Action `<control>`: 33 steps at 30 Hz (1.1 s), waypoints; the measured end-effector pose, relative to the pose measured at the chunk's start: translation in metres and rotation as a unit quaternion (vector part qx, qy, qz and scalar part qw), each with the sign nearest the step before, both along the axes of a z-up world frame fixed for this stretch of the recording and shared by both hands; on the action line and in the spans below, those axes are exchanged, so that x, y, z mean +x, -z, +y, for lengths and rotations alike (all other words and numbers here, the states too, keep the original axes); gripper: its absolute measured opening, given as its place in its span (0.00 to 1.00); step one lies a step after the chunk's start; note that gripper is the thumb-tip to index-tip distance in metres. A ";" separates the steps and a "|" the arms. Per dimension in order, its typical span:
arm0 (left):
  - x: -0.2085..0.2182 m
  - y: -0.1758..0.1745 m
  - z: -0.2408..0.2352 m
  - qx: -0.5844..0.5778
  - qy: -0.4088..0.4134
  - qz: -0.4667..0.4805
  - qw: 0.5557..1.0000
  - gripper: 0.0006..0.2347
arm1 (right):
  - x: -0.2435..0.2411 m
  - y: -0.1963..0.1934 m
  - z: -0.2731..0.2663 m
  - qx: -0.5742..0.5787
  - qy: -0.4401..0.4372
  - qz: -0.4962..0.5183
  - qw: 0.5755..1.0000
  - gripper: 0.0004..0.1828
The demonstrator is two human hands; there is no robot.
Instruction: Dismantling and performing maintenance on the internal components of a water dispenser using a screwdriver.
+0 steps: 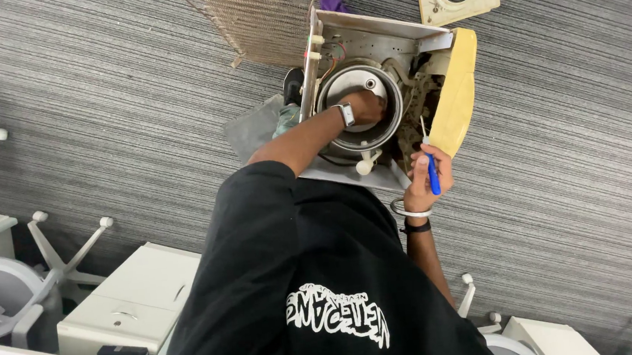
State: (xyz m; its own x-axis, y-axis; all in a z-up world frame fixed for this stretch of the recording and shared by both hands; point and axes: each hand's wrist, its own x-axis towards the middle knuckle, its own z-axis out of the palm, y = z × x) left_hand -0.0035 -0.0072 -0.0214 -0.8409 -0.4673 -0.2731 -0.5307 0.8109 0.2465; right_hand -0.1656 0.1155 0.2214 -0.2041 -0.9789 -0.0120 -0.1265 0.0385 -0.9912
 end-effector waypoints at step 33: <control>0.028 -0.064 0.009 0.013 -0.253 0.193 0.948 0.07 | 0.001 -0.003 0.000 -0.007 0.002 0.013 1.000 0.17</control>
State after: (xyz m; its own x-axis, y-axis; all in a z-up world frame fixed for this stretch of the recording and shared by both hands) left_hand 0.0250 0.0016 0.0422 -0.5509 -0.8345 -0.0075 -0.7161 0.4680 0.5178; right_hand -0.1646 0.1153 0.2249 -0.2079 -0.9781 0.0079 -0.1524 0.0244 -0.9880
